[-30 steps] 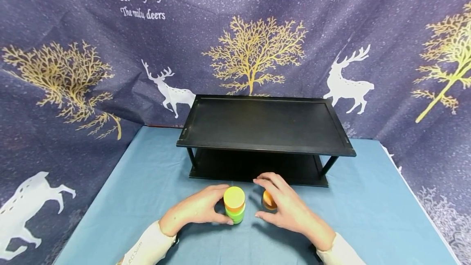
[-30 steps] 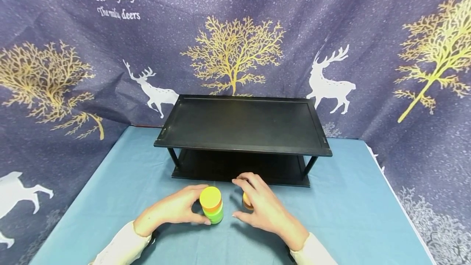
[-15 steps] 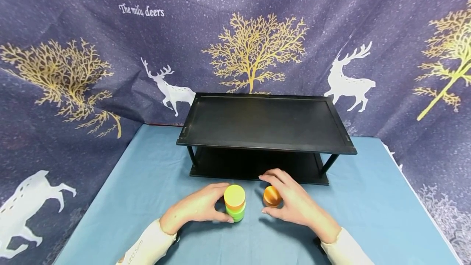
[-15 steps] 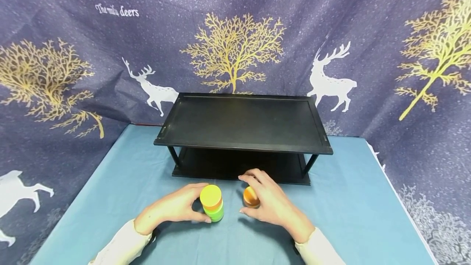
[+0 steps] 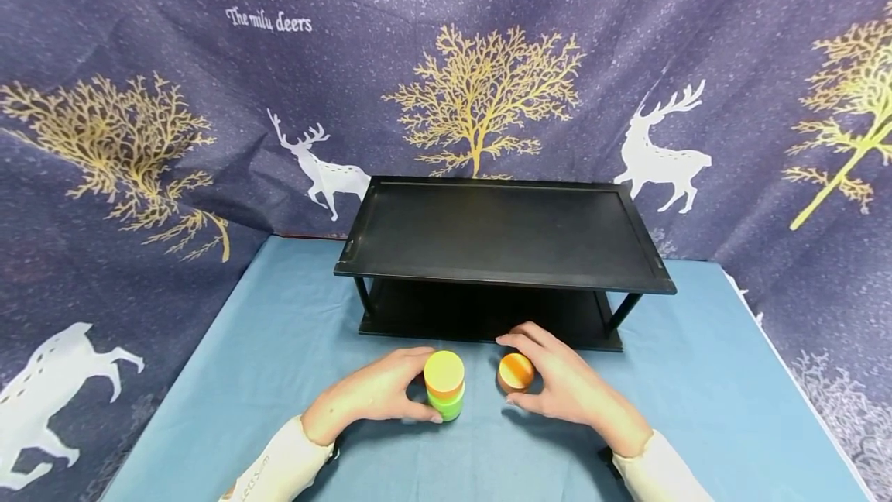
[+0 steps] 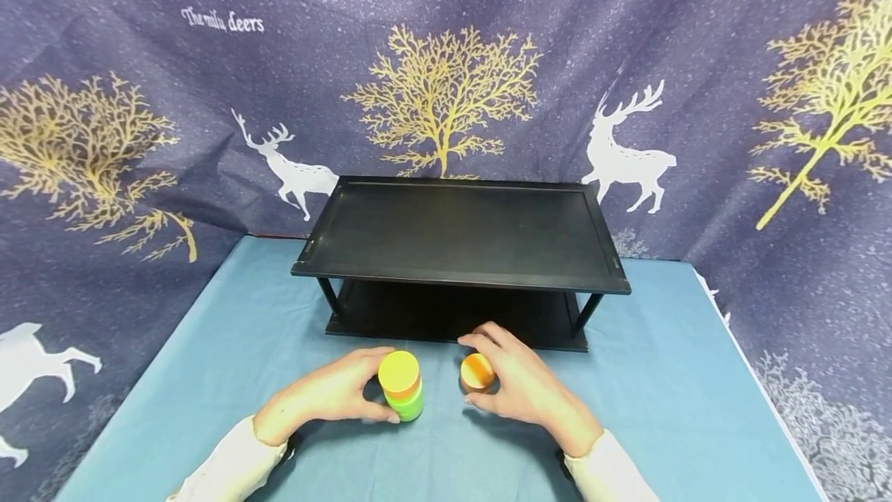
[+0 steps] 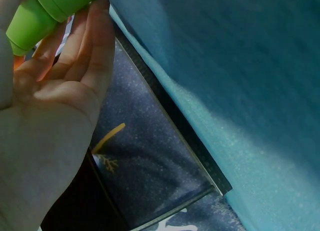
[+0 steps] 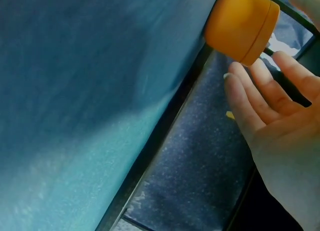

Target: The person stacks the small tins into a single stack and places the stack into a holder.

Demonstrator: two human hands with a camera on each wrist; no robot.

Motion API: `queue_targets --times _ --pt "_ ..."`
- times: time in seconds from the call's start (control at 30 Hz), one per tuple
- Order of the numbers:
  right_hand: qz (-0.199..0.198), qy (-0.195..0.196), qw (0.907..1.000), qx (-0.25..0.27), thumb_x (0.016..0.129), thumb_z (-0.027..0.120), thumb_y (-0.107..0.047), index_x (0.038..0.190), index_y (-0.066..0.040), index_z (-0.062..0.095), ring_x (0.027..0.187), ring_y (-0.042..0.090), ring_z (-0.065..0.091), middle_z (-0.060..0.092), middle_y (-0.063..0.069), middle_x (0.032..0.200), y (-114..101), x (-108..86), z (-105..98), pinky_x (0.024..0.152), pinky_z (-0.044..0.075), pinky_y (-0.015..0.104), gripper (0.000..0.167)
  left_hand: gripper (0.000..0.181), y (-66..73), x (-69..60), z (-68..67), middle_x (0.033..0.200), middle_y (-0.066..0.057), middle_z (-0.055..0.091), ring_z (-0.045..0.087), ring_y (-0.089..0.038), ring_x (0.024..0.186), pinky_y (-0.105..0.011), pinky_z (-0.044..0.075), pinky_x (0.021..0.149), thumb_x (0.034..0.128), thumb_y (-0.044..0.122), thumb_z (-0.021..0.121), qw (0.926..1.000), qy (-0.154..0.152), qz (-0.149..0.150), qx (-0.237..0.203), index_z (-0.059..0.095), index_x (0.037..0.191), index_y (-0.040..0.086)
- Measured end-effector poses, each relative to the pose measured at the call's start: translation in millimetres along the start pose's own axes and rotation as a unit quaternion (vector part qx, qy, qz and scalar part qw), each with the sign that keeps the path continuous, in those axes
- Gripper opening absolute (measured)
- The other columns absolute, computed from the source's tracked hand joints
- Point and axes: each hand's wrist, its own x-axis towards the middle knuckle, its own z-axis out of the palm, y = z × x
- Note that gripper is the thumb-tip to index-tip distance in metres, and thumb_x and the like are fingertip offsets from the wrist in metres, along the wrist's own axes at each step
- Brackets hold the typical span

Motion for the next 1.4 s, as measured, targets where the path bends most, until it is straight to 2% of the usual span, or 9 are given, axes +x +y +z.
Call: queue_targets --times 0.23,0.5,0.8,1.07,1.4 --pt "0.021 -0.033 0.999 0.023 0.076 0.098 -0.029 0.142 -0.017 0.063 0.11 0.011 0.061 0.064 0.0 0.131 1.9 -2.0 -1.3 0.1 0.059 0.04 0.076 0.057 0.1 0.3 1.6 0.114 0.019 0.062 0.061 -0.001 0.104 -0.026 0.054 0.101 0.0814 0.043 0.094 1.0 0.003 0.007 0.003 0.065 0.128 0.028" --pt "0.034 -0.052 0.9976 0.029 0.077 0.096 -0.019 0.143 -0.015 0.061 0.112 0.011 0.06 0.064 0.0 0.132 4.4 -2.2 -1.8 0.103 0.057 0.042 0.075 0.058 0.4 0.5 1.1 0.113 0.018 0.063 0.061 -0.001 0.104 -0.026 0.054 0.101 0.0808 0.041 0.095 1.0 0.004 0.008 0.003 0.065 0.128 0.027" --pt "0.029 -0.058 0.9969 0.045 0.076 0.097 -0.015 0.121 -0.023 0.062 0.103 0.009 0.059 0.063 -0.011 0.117 6.4 -1.7 -0.8 0.096 0.058 0.036 0.057 0.058 -1.4 -1.1 1.7 0.116 0.018 0.063 0.061 0.0 0.106 -0.026 0.054 0.102 0.0811 0.04 0.094 1.0 0.002 0.008 0.004 0.064 0.129 0.027" --pt "0.046 -0.081 0.9948 0.043 0.079 0.094 -0.015 0.127 -0.024 0.066 0.108 0.01 0.059 0.063 -0.011 0.124 5.4 -0.7 -3.2 0.101 0.058 0.04 0.056 0.059 -0.1 -1.0 1.0 0.116 0.018 0.063 0.062 -0.001 0.106 -0.028 0.054 0.102 0.0811 0.04 0.095 0.9999 0.006 0.012 0.005 0.065 0.13 0.026" --pt "0.039 -0.079 0.9957 0.03 0.079 0.094 -0.016 0.126 -0.024 0.067 0.107 0.009 0.059 0.063 -0.012 0.122 4.4 -0.3 -4.3 0.101 0.058 0.039 0.054 0.059 0.6 -0.3 0.0 0.117 0.018 0.063 0.062 -0.002 0.107 -0.028 0.053 0.104 0.081 0.039 0.095 1.0 0.002 0.003 -0.002 0.065 0.13 0.027"
